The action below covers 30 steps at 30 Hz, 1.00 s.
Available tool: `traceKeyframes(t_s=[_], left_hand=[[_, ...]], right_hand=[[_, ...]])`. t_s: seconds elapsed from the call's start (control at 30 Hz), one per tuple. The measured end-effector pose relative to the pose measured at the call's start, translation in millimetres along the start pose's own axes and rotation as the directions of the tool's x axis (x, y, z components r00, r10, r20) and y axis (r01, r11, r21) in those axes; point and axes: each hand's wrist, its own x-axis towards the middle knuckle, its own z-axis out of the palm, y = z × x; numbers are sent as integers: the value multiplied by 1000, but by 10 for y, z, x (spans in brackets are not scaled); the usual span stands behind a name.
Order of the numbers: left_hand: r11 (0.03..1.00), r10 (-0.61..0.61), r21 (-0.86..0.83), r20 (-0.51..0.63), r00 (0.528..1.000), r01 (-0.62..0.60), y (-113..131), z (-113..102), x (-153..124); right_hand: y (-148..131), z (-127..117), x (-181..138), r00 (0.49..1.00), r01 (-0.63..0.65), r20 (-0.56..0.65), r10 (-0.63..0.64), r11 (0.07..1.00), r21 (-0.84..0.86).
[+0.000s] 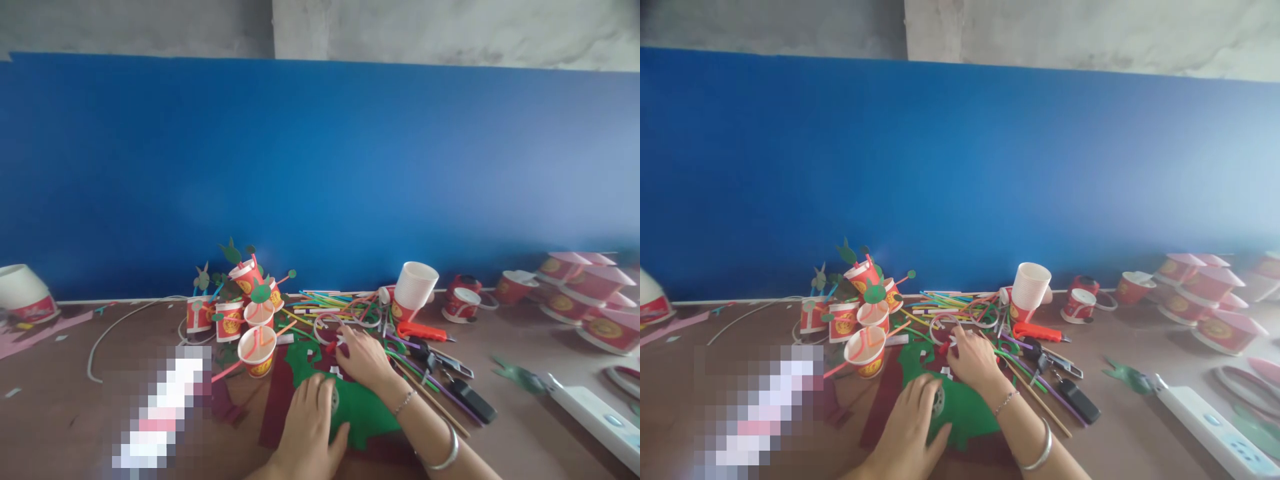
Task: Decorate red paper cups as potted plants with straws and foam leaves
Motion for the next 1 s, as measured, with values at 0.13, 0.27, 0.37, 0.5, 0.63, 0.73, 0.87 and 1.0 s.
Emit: traceKeyframes(t_s=[0.13,0.27,0.37,0.5,0.63,0.73,0.87,1.0], left_hand=[[991,53,119,81,995,-63,23,81,-70],[966,120,210,149,982,-150,48,180,-98],[955,74,274,151,986,-114,80,227,-97],[945,113,294,124,986,-146,98,198,-89],[946,130,278,134,982,-163,96,140,-80],[952,147,253,121,982,-173,94,123,-73],[969,152,177,131,980,-174,93,103,-63],[987,128,77,141,982,-140,88,36,-36]], right_hand=[[-45,11,2,992,65,-112,-54,993,94],[-168,-38,-31,989,131,-122,-88,906,402],[-247,-46,-68,951,-154,286,-114,629,762],[-261,67,-43,776,-506,531,-341,165,846],[-260,220,64,969,-243,247,-23,113,964],[-295,282,97,982,-180,187,-7,251,951],[-369,253,44,970,-205,242,13,575,792],[-386,100,-25,976,-82,209,-65,777,624]])
